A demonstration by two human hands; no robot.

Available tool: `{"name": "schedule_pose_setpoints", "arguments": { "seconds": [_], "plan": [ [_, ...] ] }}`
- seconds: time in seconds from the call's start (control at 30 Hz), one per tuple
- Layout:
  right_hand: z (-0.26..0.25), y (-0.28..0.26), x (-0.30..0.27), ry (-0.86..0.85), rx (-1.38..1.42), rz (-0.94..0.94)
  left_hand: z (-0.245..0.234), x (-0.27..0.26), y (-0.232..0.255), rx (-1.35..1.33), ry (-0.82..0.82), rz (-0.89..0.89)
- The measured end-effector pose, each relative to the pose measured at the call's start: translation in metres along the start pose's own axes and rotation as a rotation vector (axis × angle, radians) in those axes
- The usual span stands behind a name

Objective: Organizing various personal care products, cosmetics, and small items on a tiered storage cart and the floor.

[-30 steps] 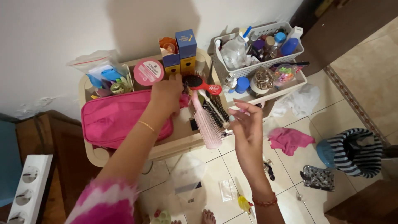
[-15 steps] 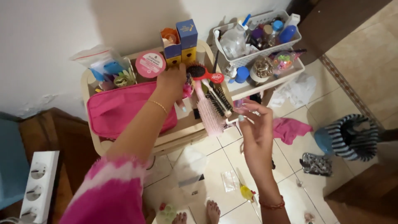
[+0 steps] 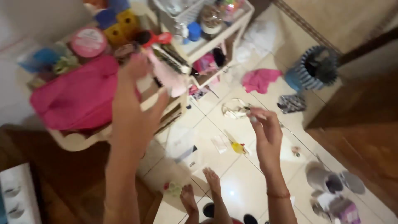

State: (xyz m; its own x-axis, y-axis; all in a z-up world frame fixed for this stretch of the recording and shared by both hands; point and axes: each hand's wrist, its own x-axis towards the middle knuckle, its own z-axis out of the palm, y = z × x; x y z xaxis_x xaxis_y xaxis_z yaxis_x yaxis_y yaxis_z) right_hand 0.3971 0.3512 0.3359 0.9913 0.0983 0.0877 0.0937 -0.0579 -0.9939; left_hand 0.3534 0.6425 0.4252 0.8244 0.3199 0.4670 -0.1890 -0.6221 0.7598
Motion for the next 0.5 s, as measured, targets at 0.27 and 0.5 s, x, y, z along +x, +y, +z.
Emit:
{"name": "schedule_pose_setpoints", "arguments": {
  "seconds": [0.27,0.5],
  "plan": [
    [-0.183,0.107,-0.182,0.380,-0.233,0.390,0.046,-0.119,0.011,-0.064,-0.019,-0.253],
    [-0.289,0.227,-0.373,0.525,-0.048,0.453,0.086,-0.157,0.024,-0.114,-0.028,-0.285]
  ]
}}
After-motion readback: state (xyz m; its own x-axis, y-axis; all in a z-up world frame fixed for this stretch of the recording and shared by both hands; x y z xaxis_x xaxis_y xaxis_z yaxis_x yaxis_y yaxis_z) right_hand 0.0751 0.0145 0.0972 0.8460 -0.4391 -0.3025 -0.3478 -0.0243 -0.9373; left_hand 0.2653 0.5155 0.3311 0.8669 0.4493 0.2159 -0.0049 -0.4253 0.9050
